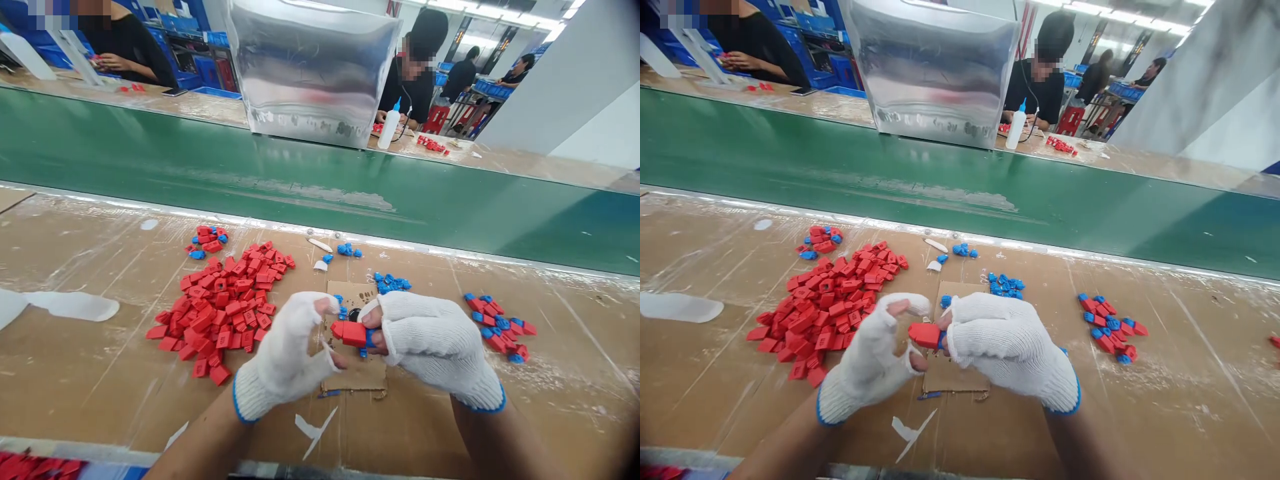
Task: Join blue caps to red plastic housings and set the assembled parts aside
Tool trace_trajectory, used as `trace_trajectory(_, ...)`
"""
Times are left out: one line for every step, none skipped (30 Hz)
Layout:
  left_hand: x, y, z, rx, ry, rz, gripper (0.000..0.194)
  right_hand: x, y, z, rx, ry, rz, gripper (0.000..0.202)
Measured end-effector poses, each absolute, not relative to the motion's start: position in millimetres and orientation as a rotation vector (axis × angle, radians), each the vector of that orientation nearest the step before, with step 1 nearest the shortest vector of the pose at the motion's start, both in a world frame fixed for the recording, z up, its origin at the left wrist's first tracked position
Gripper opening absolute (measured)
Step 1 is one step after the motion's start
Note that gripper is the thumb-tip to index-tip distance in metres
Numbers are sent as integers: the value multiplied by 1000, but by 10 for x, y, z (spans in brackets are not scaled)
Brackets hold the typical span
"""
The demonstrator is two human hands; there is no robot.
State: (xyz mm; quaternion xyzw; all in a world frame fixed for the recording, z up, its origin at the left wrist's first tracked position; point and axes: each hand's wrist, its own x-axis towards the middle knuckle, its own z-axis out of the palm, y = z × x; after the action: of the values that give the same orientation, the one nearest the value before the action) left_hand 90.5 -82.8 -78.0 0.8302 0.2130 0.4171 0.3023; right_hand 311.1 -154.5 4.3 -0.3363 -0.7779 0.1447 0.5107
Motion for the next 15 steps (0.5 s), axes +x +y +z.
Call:
trace_trajectory(872,-793,-778,2226,647,1162,53,3126,-1553,51,-810,-1874,340,25)
trace_trajectory(836,-750,-772,2250,739,1191,53,3141,-1557,58,-815,-1881,332,25)
trace_trajectory(798,-699,-760,2267,831,1185,50,3157,-1558,64,-819,-1888,320,26)
trace_trajectory(760,-641,-747,2282,913,1176,45,3173,-1557,70,-828,-1901,310,26)
trace_trajectory(723,-578,-734,2304,993,1165,42,3189,-1556,77,-837,-1918,304,25)
trace_trajectory(686,-512,-724,2336,1086,1140,40,3204,-1555,85,-846,-1935,304,24)
trace_trajectory(650,-446,-720,2373,1201,1093,40,3219,-1555,95,-857,-1955,309,23)
trace_trajectory(614,-385,-721,2412,1332,1001,41,3234,-1557,105,-866,-1971,317,23)
trace_trajectory(580,-330,-729,2447,1464,868,44,3250,-1559,115,-872,-1980,325,23)
trace_trajectory(546,-285,-742,2479,1571,712,47,3266,-1563,124,-873,-1986,331,23)
trace_trajectory(516,-251,-759,2512,1642,559,48,3283,-1566,131,-868,-1993,333,23)
trace_trajectory(490,-229,-778,2546,1678,437,48,3301,-1570,136,-863,-1997,334,23)
trace_trajectory(469,-217,-796,2585,1685,352,46,3319,-1573,138,-861,-2003,335,23)
trace_trajectory(453,-213,-811,2623,1678,304,44,3337,-1575,137,-862,-2011,337,22)
trace_trajectory(443,-215,-820,2649,1673,287,42,3355,-1577,134,-866,-2015,336,21)
